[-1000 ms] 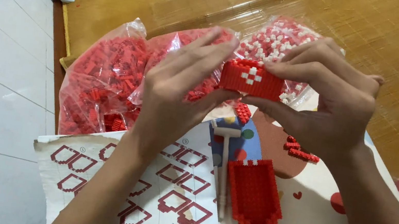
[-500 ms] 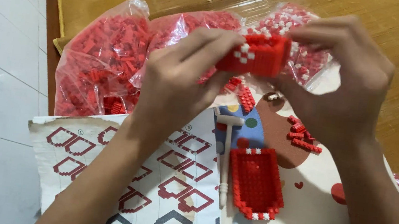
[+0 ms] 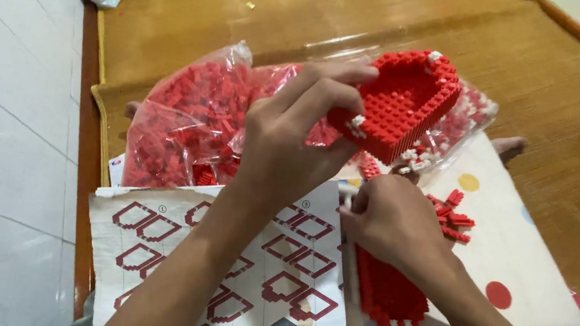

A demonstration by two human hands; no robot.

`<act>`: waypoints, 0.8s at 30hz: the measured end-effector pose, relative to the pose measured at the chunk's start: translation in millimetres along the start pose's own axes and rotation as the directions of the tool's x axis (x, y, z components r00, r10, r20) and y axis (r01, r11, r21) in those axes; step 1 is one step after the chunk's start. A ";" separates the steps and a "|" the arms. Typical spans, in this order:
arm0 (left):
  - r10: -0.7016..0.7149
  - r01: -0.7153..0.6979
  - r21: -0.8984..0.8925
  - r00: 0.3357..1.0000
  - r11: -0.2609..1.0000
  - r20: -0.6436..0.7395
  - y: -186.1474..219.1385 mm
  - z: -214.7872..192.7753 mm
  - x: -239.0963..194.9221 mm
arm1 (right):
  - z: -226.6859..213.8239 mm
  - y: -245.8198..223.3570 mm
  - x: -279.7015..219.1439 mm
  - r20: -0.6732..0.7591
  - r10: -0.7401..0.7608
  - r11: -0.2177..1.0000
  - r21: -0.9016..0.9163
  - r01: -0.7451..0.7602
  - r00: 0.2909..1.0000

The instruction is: The person assembles small red and white plastic bricks into a rectangular container shape by hand, following a printed instruction sheet. They connect individual pieces to form walls and then tap the assembled structure on a small stool to secure the connections.

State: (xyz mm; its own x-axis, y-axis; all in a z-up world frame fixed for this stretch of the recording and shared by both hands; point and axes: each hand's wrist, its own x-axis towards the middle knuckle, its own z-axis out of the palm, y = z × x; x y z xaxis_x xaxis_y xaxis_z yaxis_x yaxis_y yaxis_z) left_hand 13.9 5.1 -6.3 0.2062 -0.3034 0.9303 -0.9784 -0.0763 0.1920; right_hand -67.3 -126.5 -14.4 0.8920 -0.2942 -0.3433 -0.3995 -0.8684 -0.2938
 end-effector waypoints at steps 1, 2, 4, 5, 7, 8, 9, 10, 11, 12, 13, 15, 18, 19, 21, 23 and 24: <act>0.011 -0.011 -0.005 1.000 1.000 -0.008 0.9 1.7 0.4 | -4.1 4.4 -1.7 -0.014 0.004 1.000 -0.003 -0.004 1.000; 0.003 -0.003 -0.013 0.999 1.000 -0.035 1.1 2.2 1.3 | -8.3 7.5 -2.5 -0.019 0.029 0.977 0.211 -0.024 0.999; 0.007 -0.008 -0.017 0.998 1.000 -0.065 5.6 0.6 7.0 | -15.4 17.9 -1.6 -0.032 0.046 0.909 0.417 -0.028 0.998; 0.011 -0.014 -0.044 0.997 0.999 -0.074 9.9 -0.6 11.6 | -18.1 25.7 0.6 -0.108 0.072 0.821 0.571 0.002 0.992; 0.021 -0.028 -0.079 0.996 0.997 -0.084 18.4 0.7 21.4 | -26.0 40.8 -1.1 -0.183 0.117 0.705 0.707 0.048 0.976; 0.027 -0.032 -0.085 0.998 0.996 -0.061 22.4 1.3 27.0 | -31.4 46.4 -5.3 -0.168 0.074 0.478 0.871 0.113 0.983; 0.033 -0.037 -0.091 0.999 0.995 -0.038 26.6 2.5 32.3 | -36.6 52.6 -9.4 -0.168 0.027 0.209 0.965 0.159 0.985; 0.035 -0.039 -0.095 0.999 0.995 -0.037 30.5 3.2 35.4 | -32.1 74.4 -6.9 -0.170 0.030 0.207 0.965 0.160 0.985; 0.074 -0.073 -0.058 0.997 0.996 0.026 34.8 4.3 38.1 | -27.3 96.7 -4.6 -0.225 -0.032 0.091 0.970 0.227 0.974; 0.108 -0.106 -0.023 0.990 0.994 0.091 40.0 4.9 40.6 | -22.0 119.0 -3.2 -0.282 -0.089 -0.030 0.960 0.280 0.955; 0.108 -0.106 -0.025 0.990 0.994 0.093 46.9 11.8 37.3 | -19.5 133.8 -3.4 -0.281 -0.086 -0.031 0.960 0.279 0.956; 0.196 -0.227 0.082 0.940 0.970 0.279 61.0 26.4 28.9 | -12.3 164.4 -4.3 -0.171 0.123 -0.095 0.978 0.184 0.977; 0.251 -0.307 0.079 0.879 0.949 0.406 91.8 54.4 10.6 | 1.3 209.7 -5.9 -0.115 0.019 -0.152 0.981 0.117 0.993; 0.255 -0.310 0.073 0.877 0.948 0.408 102.5 65.5 2.8 | 1.7 214.4 -13.8 -0.116 0.024 -0.156 0.981 0.119 0.993; 0.228 -0.323 0.155 0.870 0.934 0.436 119.7 84.9 -9.6 | 2.3 219.5 -25.4 -0.124 0.170 -0.073 0.988 0.138 0.978; 0.235 -0.344 0.160 0.850 0.925 0.472 117.4 107.0 -25.0 | 8.5 233.8 -29.0 -0.147 0.229 -0.015 0.988 0.155 0.962; 0.234 -0.356 0.178 0.843 0.917 0.484 116.2 118.6 -32.4 | 8.8 241.3 -30.2 -0.182 0.277 0.070 0.983 0.170 0.943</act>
State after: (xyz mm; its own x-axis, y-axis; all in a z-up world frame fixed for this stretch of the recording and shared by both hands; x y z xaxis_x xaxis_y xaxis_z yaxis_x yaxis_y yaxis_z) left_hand -105.0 -106.6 -51.2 -0.0485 -0.7337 0.6777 -0.9687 -0.1309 -0.2111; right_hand -192.5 -323.7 -82.8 0.7692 -0.5912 -0.2425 -0.0848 0.2817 -0.9557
